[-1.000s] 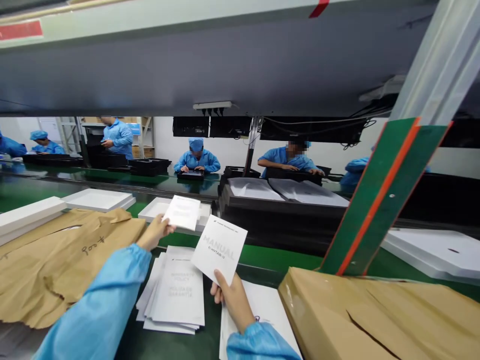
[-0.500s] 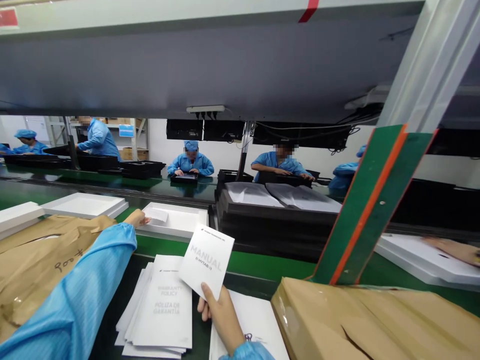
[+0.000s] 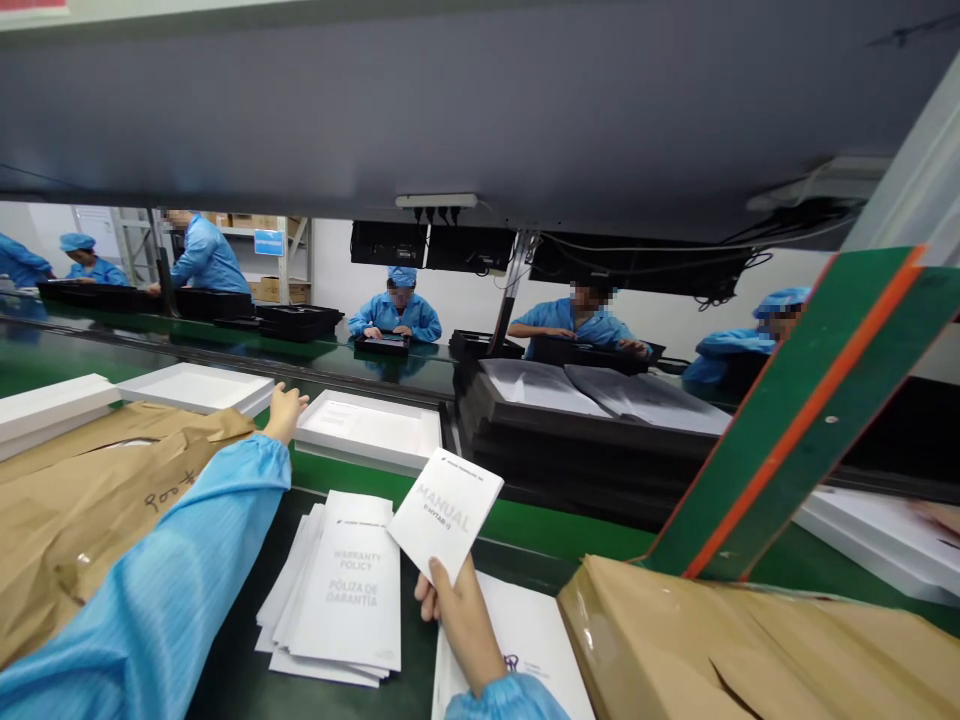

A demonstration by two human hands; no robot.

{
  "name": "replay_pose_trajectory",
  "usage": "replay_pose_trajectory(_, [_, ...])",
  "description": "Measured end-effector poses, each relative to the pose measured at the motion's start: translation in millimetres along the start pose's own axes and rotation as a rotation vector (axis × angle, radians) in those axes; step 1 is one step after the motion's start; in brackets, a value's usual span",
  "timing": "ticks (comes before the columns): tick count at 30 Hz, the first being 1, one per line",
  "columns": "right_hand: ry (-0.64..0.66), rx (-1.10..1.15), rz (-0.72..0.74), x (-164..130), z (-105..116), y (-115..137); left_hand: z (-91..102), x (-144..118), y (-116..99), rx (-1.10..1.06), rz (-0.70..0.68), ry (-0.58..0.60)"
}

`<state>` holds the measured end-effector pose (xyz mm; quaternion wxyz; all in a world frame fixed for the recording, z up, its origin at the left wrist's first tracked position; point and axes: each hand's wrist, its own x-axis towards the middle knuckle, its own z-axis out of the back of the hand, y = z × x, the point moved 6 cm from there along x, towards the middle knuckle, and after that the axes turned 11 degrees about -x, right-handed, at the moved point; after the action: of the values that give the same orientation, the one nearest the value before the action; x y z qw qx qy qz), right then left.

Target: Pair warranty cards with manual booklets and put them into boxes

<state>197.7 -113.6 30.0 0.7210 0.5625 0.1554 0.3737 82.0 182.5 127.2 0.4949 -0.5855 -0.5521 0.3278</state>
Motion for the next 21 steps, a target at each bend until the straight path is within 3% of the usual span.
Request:
replay_pose_trajectory(4, [0.06,-0.1,0.038,-5,-1,17,-7.5,-38,-17,-0.055,-0.122,0.058])
replay_pose_trajectory(8, [0.062,-0.124,0.128,-10,9,56,-11.0,-93,-12,-0.019,-0.178,0.217])
replay_pose_trajectory(13, [-0.055,-0.05,0.134,3,36,93,-13.0,-169,25,0.691,-0.365,0.495])
replay_pose_trajectory(16, [-0.014,-0.028,0.039,30,36,92,-14.9,-205,52,0.973,-0.427,0.601])
replay_pose_trajectory(21, [-0.014,-0.054,-0.144,93,18,59,-18.6,-226,70,1.033,-0.431,0.668])
